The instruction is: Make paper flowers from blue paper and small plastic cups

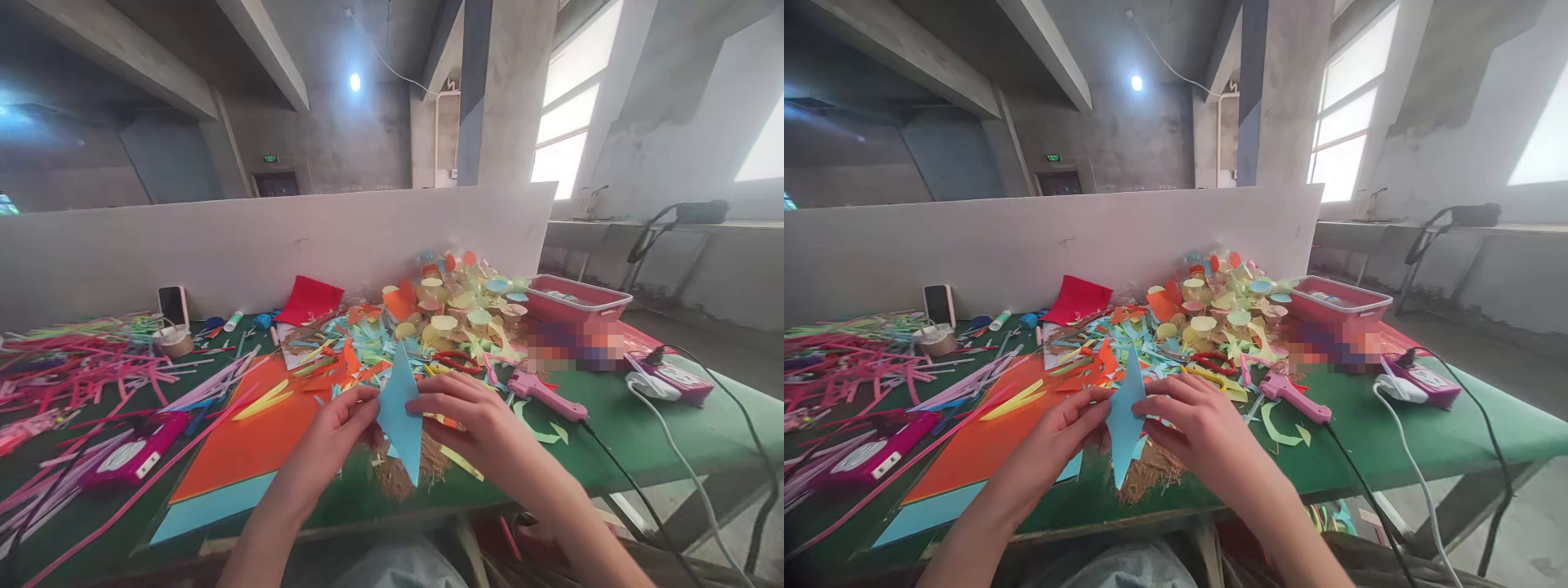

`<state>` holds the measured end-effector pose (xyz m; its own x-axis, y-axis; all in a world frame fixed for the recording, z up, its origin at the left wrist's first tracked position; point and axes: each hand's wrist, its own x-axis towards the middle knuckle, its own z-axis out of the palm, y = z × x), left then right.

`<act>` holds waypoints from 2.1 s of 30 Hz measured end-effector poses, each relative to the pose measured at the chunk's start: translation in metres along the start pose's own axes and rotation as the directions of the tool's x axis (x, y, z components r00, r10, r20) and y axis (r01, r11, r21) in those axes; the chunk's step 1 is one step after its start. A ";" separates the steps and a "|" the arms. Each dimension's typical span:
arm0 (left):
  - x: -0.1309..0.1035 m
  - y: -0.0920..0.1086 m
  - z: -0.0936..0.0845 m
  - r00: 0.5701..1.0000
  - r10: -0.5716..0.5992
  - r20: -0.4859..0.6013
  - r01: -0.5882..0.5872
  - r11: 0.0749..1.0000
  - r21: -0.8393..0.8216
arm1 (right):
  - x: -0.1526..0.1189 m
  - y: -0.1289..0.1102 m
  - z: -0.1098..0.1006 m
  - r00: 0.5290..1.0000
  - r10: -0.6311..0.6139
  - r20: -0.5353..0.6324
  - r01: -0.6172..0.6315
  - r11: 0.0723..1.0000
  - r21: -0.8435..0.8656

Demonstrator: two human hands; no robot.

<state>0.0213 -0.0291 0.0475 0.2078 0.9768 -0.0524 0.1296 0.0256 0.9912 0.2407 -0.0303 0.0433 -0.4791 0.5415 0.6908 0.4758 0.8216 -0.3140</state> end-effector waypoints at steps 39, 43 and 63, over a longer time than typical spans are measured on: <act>-0.004 -0.025 0.040 0.985 -0.027 0.170 0.004 0.991 0.132 | -0.023 0.023 0.057 0.805 0.587 0.092 -0.401 0.423 0.813; -0.002 -0.031 0.042 0.990 -0.033 0.139 0.014 0.990 0.139 | -0.023 0.022 0.058 0.798 0.598 0.080 -0.395 0.417 0.819; -0.011 -0.040 0.052 0.977 -0.069 0.203 0.031 0.982 0.187 | -0.029 0.031 0.050 0.803 0.546 0.240 -0.541 0.496 0.679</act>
<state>0.0638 -0.0518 0.0018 0.3908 0.9091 -0.1446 0.3149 0.0156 0.9490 0.2325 -0.0112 -0.0188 -0.3018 0.9261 0.2266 -0.0055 0.2360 -0.9717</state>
